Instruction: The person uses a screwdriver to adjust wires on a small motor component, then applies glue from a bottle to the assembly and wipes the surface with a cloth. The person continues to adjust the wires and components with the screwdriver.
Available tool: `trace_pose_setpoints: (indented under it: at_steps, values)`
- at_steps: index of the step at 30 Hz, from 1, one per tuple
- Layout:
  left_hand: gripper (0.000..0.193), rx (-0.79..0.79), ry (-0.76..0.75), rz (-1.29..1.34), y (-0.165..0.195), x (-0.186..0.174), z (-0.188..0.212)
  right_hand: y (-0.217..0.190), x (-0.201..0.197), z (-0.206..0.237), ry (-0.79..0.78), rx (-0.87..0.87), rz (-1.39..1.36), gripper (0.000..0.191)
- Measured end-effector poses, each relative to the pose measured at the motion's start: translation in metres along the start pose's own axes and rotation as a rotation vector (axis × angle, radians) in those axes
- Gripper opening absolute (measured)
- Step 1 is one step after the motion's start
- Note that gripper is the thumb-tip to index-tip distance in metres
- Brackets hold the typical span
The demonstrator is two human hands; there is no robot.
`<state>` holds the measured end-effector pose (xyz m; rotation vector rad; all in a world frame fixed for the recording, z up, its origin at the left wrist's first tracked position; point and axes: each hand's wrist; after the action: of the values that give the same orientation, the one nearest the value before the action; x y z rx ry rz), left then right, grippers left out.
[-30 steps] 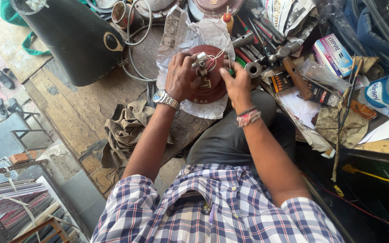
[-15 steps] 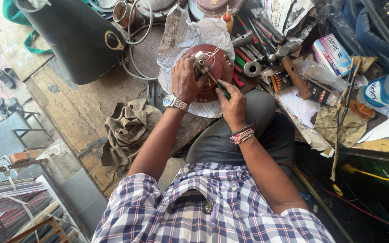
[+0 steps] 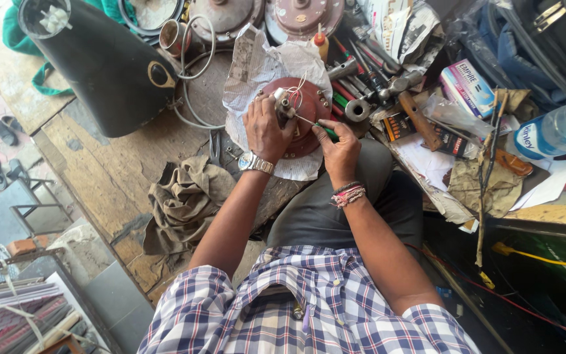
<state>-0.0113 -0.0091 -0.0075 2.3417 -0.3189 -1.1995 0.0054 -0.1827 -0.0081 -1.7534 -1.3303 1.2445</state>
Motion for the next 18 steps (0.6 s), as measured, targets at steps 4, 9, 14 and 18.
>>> trace_pose_setpoints:
  at_steps: [4, 9, 14, 18]
  values:
    - [0.062, -0.011, 0.022, -0.031, 0.000, 0.003, 0.001, 0.001, -0.001, -0.003, 0.027, -0.157, 0.070, 0.021]
    - [0.062, -0.022, 0.015, -0.027, -0.001, 0.004, 0.001, 0.012, 0.004, 0.001, -0.095, 0.095, -0.023, 0.031]
    - [0.062, -0.025, 0.025, -0.031, 0.001, 0.004, -0.001, 0.023, 0.008, 0.001, -0.137, 0.219, -0.296, 0.033]
    - [0.061, -0.029, 0.018, -0.027, 0.001, 0.004, -0.001, 0.025, 0.004, 0.002, -0.159, 0.058, -0.304, 0.039]
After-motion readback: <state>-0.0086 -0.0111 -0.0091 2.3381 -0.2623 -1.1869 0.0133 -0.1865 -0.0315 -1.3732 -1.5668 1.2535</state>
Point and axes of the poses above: each hand's wrist, its own z-axis away from the middle knuckle, its own x-axis out of the palm, y = z × x, and after that the axes turned 2 degrees about z, right-handed
